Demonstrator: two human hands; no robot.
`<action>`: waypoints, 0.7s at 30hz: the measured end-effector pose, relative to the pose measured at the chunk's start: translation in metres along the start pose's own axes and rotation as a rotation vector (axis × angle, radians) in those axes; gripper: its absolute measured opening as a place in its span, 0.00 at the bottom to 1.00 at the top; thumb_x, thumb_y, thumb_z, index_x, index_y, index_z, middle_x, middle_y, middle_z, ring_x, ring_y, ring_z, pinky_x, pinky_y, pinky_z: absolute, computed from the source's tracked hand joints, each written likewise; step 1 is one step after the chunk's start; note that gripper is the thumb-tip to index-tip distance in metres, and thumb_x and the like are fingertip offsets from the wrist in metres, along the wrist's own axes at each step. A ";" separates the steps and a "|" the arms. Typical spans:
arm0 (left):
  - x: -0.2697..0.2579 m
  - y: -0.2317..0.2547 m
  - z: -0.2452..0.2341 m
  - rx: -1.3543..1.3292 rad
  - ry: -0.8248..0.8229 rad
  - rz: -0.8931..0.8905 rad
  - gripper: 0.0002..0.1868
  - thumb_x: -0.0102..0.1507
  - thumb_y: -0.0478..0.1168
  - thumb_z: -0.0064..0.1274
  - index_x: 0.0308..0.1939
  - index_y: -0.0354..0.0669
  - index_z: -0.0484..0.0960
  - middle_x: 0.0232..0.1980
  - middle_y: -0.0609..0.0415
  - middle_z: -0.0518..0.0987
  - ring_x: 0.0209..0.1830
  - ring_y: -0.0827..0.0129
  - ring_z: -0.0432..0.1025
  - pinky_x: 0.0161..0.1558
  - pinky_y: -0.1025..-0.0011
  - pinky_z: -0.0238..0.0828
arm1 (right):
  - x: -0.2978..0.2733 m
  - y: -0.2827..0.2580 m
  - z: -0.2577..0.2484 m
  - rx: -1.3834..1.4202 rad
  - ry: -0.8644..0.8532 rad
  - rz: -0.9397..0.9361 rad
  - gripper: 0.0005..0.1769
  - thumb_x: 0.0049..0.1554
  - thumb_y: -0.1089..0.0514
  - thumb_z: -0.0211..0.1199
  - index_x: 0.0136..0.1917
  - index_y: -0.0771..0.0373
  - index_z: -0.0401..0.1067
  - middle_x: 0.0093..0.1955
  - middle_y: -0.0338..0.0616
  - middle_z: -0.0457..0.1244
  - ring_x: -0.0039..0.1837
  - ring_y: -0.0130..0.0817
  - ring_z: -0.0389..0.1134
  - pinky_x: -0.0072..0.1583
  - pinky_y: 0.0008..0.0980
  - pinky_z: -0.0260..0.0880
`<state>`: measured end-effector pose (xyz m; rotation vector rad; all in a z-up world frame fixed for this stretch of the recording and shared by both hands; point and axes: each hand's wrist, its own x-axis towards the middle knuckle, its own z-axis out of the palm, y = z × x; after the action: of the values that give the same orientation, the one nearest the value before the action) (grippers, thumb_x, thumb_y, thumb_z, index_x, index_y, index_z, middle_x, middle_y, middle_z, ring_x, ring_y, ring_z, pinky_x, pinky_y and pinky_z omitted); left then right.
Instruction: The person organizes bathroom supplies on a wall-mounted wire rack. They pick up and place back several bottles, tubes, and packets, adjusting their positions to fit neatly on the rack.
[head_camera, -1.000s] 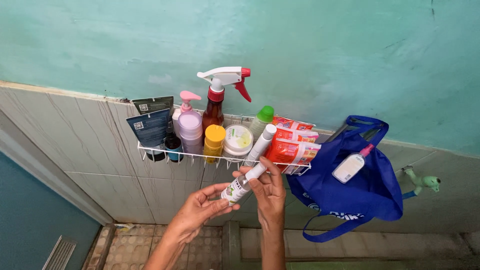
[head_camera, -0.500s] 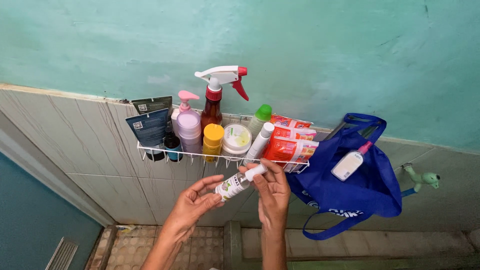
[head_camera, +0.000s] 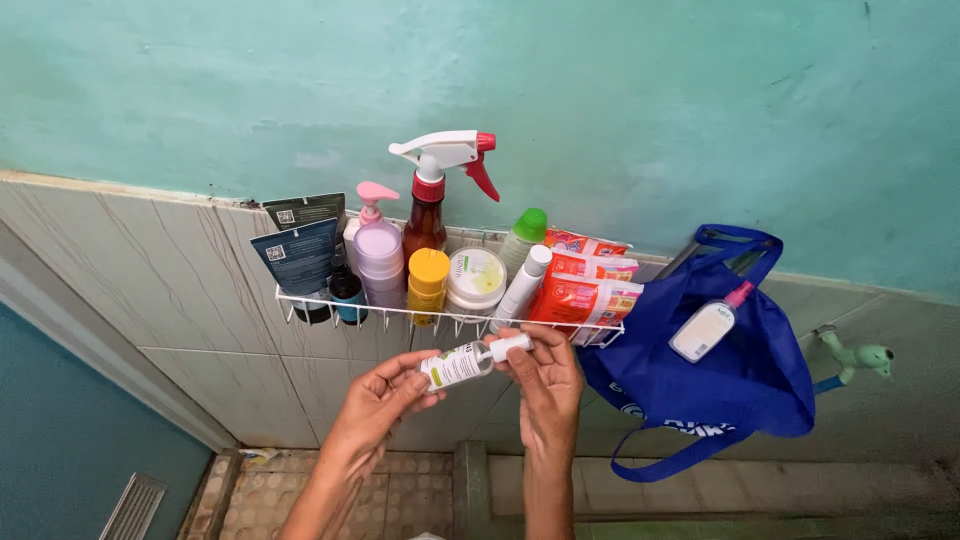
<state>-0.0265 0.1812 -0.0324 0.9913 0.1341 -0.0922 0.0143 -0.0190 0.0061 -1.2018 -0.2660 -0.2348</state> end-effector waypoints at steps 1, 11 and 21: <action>-0.001 0.002 0.002 0.002 -0.001 -0.003 0.23 0.61 0.32 0.56 0.61 0.29 0.82 0.55 0.33 0.85 0.43 0.54 0.81 0.50 0.68 0.82 | 0.000 0.001 0.000 0.000 0.003 0.001 0.19 0.58 0.61 0.66 0.60 0.67 0.69 0.57 0.64 0.71 0.55 0.51 0.77 0.51 0.31 0.76; -0.002 0.007 0.007 -0.053 0.018 -0.086 0.23 0.63 0.34 0.54 0.61 0.26 0.81 0.55 0.33 0.84 0.40 0.56 0.81 0.46 0.73 0.81 | -0.003 0.009 -0.004 0.060 0.051 0.027 0.18 0.57 0.63 0.67 0.59 0.68 0.69 0.56 0.64 0.71 0.55 0.53 0.77 0.50 0.29 0.76; 0.002 -0.024 -0.011 0.022 -0.156 -0.053 0.25 0.62 0.32 0.58 0.64 0.32 0.79 0.54 0.42 0.85 0.49 0.65 0.79 0.53 0.70 0.80 | -0.014 0.011 -0.014 -0.033 -0.014 0.040 0.20 0.57 0.64 0.66 0.61 0.69 0.70 0.59 0.65 0.70 0.59 0.56 0.76 0.61 0.41 0.75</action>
<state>-0.0284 0.1771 -0.0581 0.9989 0.0164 -0.2198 0.0057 -0.0279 -0.0134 -1.2407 -0.2511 -0.1965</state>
